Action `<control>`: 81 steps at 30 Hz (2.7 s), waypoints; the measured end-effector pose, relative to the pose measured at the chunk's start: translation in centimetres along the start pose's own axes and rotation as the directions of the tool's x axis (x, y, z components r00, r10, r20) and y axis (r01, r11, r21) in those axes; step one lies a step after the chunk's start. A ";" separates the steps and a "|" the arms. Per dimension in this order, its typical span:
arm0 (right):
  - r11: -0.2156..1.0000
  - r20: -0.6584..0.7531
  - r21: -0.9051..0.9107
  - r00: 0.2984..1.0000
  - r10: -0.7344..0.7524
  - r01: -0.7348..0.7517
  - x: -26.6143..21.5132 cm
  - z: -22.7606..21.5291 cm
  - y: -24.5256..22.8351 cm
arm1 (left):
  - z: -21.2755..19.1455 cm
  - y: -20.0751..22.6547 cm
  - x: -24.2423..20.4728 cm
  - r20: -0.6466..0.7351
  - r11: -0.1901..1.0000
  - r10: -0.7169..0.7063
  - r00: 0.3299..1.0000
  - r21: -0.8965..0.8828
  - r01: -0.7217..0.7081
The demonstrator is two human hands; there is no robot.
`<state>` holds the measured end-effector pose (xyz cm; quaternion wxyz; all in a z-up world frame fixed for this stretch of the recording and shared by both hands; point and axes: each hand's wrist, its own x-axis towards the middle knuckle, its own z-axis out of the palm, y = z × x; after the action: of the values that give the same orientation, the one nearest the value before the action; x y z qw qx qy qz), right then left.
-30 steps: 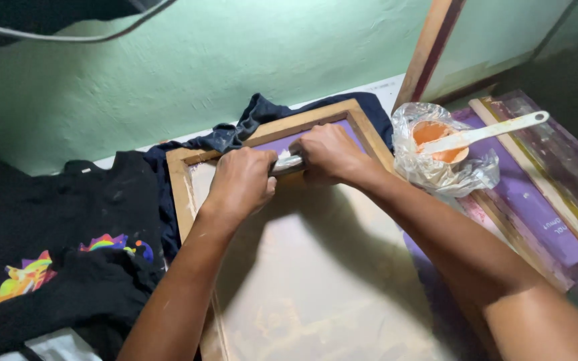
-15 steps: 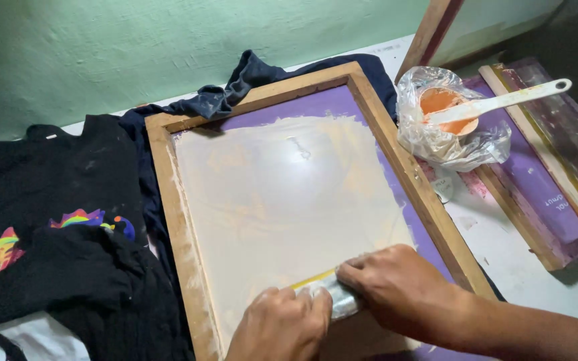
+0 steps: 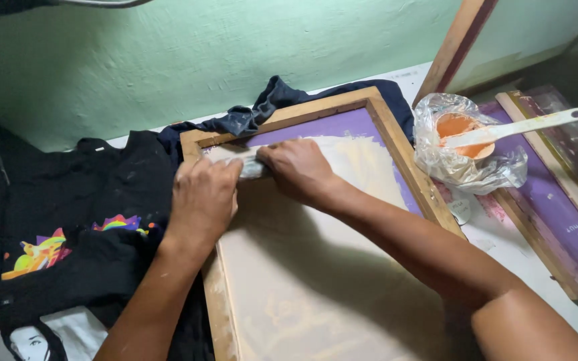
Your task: Spreading emulsion or ink across a screen printing frame using a squeegee
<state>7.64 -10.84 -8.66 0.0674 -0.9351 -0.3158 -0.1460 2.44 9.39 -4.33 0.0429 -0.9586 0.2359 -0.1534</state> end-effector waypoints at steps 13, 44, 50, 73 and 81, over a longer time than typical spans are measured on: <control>0.976 0.394 -0.022 0.899 -0.192 0.218 -15.3 -5.5 -9.9 | -2.7 6.7 -12.6 0.479 0.932 0.269 0.836 -0.350 -0.099; 0.922 0.118 -0.118 0.927 -0.357 0.370 -23.0 -4.0 -12.0 | 0.6 15.2 -21.9 0.737 0.908 0.059 0.673 -0.319 0.270; 0.955 0.382 0.234 0.887 -0.261 0.181 -13.8 -9.8 -6.9 | -3.1 7.5 -12.9 -0.045 0.940 0.312 0.949 -0.129 -0.315; 0.976 0.538 0.173 0.817 -0.206 0.132 -16.7 -8.7 -6.8 | -0.8 10.0 -13.2 0.028 0.826 0.450 0.893 -0.393 -0.404; 0.974 0.555 0.194 0.806 -0.206 0.116 -15.1 -9.8 -6.7 | -2.0 8.4 -13.1 -0.121 0.915 0.351 0.928 -0.168 -0.368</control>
<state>-10.17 -16.29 -3.86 0.0274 -0.8976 -0.4099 0.1599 -12.93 8.01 -7.28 -0.0305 -0.8909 0.4232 -0.1621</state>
